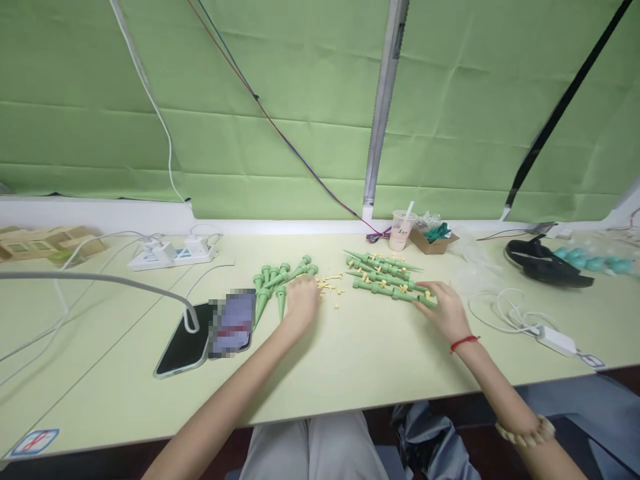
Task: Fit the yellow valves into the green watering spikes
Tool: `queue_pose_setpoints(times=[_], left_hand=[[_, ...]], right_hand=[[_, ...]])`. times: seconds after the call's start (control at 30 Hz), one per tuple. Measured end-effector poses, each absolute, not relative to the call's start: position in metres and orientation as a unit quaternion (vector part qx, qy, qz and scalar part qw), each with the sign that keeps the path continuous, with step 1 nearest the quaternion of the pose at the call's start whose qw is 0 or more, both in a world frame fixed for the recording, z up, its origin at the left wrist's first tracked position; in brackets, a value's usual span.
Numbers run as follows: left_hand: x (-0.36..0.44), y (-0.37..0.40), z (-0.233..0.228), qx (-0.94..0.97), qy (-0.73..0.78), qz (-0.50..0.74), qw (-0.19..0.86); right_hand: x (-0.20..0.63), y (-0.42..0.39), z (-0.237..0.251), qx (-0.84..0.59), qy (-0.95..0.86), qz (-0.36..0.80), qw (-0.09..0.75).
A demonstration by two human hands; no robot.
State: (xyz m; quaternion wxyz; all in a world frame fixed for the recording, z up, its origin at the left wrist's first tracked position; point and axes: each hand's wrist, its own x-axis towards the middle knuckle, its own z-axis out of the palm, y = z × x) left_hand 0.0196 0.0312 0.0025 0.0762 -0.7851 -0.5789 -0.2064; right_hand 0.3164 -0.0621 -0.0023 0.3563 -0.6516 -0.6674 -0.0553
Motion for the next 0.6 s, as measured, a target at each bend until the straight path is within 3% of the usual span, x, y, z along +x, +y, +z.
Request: queue_pose_setpoints(times=[0.07,0.17,0.3,0.4,0.5,0.6], left_hand=[[-0.017,0.026,-0.004,-0.747,-0.632,-0.178,0.104],[-0.042,0.019,-0.015,-0.744,-0.641,-0.155,0.106],[-0.041,0.021,-0.019,-0.766,-0.609,-0.205,0.02],[-0.038,0.036,-0.019,-0.759,-0.561,-0.325,-0.062],[-0.036,0.054,-0.02,-0.697,-0.5,-0.47,-0.21],[-0.033,0.059,-0.019,-0.61,-0.432,-0.537,-0.391]], right_hand=[[0.275,-0.05,0.0,-0.582,-0.727,0.08,0.356],[0.214,-0.022,-0.009,-0.545,-0.756,0.229,0.28],[0.16,0.019,-0.028,-0.581,-0.737,0.207,0.275],[0.143,0.043,-0.037,-0.563,-0.742,0.218,0.291],[0.138,0.054,-0.04,-0.539,-0.752,0.215,0.312],[0.137,0.054,-0.044,-0.503,-0.779,0.18,0.329]])
